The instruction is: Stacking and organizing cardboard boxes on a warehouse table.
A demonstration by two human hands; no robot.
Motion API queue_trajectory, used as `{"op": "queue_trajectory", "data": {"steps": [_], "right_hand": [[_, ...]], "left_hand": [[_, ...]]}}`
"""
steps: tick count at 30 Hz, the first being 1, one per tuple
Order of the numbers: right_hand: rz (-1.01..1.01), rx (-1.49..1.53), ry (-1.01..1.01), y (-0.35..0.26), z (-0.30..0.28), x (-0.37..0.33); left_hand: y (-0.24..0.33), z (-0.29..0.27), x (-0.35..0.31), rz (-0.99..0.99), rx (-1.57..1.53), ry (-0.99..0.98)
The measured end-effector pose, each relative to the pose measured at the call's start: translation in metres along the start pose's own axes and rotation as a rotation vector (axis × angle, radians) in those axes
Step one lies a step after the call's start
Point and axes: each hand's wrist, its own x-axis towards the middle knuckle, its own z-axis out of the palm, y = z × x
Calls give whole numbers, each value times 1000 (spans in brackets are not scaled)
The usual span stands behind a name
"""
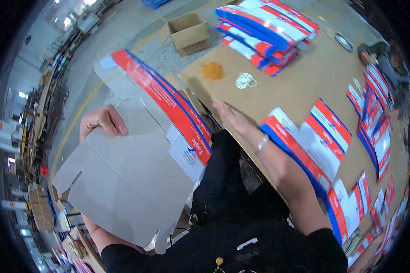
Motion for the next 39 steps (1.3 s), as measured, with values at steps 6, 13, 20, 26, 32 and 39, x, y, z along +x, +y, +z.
{"op": "queue_trajectory", "data": {"steps": [6, 13, 20, 26, 32, 39], "right_hand": [[-131, 665, -275, -59, -1, -61], [-285, 646, -17, -60, 25, -184], [-377, 875, 413, -109, 4, -275], [-673, 258, 1173, -207, -42, -342], [-515, -1618, 1223, -259, -80, -363], [-340, -2113, 563, -175, -133, -323]], "left_hand": [[110, 84, 65, 131, 194, -369], [171, 155, 73, 10, 73, -681], [154, 130, 131, 447, 377, -182], [128, 26, 125, 419, 552, 455], [57, 61, 119, 615, 467, 673], [27, 264, 134, 663, 688, 144]]}}
